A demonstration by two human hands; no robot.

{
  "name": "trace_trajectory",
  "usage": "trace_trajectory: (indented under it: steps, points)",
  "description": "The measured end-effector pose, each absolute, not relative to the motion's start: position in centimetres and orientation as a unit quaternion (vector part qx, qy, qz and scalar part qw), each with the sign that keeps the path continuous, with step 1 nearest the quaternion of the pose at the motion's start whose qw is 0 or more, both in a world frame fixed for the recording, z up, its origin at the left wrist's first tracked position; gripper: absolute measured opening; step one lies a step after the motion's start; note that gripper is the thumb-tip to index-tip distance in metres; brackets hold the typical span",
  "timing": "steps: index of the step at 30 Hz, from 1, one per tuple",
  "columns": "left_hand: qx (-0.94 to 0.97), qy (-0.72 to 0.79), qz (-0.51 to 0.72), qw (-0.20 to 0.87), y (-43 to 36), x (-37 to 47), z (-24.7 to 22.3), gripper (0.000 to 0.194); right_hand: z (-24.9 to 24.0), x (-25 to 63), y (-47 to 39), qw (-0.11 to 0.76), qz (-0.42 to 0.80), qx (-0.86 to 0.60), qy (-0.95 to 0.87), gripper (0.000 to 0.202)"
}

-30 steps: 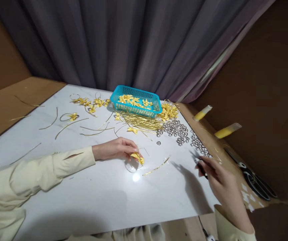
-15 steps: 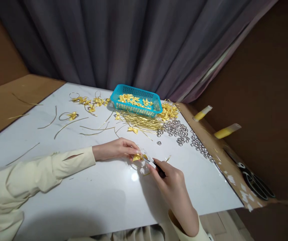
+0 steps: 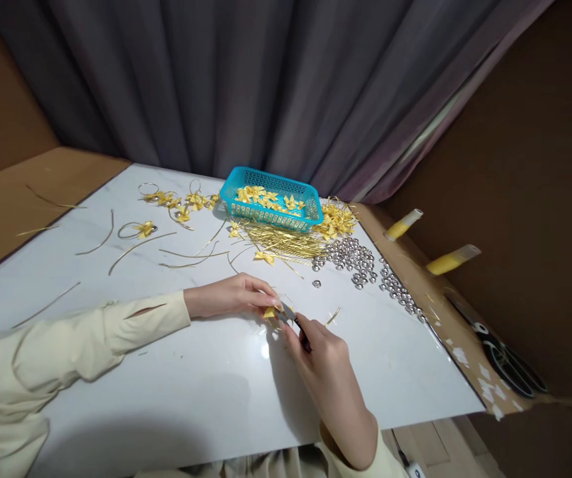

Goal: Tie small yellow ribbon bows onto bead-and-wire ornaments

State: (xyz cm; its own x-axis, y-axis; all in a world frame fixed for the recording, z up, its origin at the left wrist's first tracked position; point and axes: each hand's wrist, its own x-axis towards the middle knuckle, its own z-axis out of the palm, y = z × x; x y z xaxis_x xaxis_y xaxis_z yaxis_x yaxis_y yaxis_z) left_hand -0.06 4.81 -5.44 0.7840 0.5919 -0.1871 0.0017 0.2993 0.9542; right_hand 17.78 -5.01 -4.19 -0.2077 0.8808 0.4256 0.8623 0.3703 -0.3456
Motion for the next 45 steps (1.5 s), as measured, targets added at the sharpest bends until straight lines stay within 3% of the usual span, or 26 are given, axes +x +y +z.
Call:
trace_trajectory:
  steps: [26,33,40,45]
  points:
    - [0.545,0.259,0.192,0.774,4.8,-0.1,-5.5,0.019,-4.7,16.8,-4.9,0.254,0.033,-0.573,-0.778,0.039]
    - [0.468,0.262,0.216,0.816,4.8,-0.1,-5.3,0.025,-3.1,20.8,-4.4,0.27,-0.001,-0.597,-0.756,0.043]
    - [0.464,0.267,0.218,0.816,4.8,0.0,-5.4,0.038,-4.3,27.8,-3.4,0.092,-0.06,-0.748,-0.654,0.038]
    - [0.495,0.29,0.22,0.789,4.5,0.3,-5.1,0.032,-5.4,28.5,-3.6,0.09,-0.087,-0.742,-0.658,0.031]
